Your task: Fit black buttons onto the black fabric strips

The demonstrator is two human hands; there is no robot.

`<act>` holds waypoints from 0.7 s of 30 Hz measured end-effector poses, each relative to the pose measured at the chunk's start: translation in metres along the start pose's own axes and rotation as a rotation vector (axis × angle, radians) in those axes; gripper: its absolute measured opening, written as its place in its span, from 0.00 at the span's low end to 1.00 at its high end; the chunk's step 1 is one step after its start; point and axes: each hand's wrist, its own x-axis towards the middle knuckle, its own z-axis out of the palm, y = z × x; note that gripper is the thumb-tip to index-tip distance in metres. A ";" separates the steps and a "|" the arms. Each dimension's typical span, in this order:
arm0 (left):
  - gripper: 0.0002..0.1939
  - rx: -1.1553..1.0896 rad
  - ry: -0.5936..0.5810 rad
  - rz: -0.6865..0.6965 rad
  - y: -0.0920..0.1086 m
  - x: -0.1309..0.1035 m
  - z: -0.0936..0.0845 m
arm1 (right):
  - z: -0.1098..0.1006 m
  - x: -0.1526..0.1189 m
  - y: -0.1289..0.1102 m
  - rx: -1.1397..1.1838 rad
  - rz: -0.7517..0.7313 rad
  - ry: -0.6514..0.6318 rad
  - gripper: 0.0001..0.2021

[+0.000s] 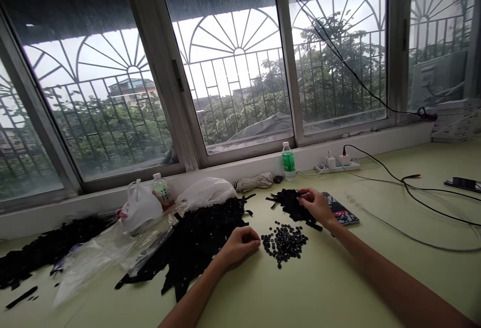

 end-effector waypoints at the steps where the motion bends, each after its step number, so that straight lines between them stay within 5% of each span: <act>1: 0.15 -0.009 0.003 0.000 0.000 0.000 0.001 | 0.001 -0.001 0.000 0.027 0.016 0.006 0.18; 5: 0.15 -0.034 0.026 -0.002 -0.002 0.000 0.002 | 0.005 -0.003 -0.004 0.183 0.146 0.021 0.27; 12: 0.12 -0.072 0.204 0.066 0.001 0.002 0.010 | 0.019 -0.017 -0.023 0.495 0.328 -0.146 0.24; 17: 0.02 0.223 0.403 0.294 0.017 -0.002 0.030 | 0.036 -0.035 -0.036 0.563 0.300 -0.439 0.23; 21: 0.04 0.377 0.372 0.454 0.025 -0.005 0.039 | 0.045 -0.047 -0.044 0.542 0.246 -0.532 0.21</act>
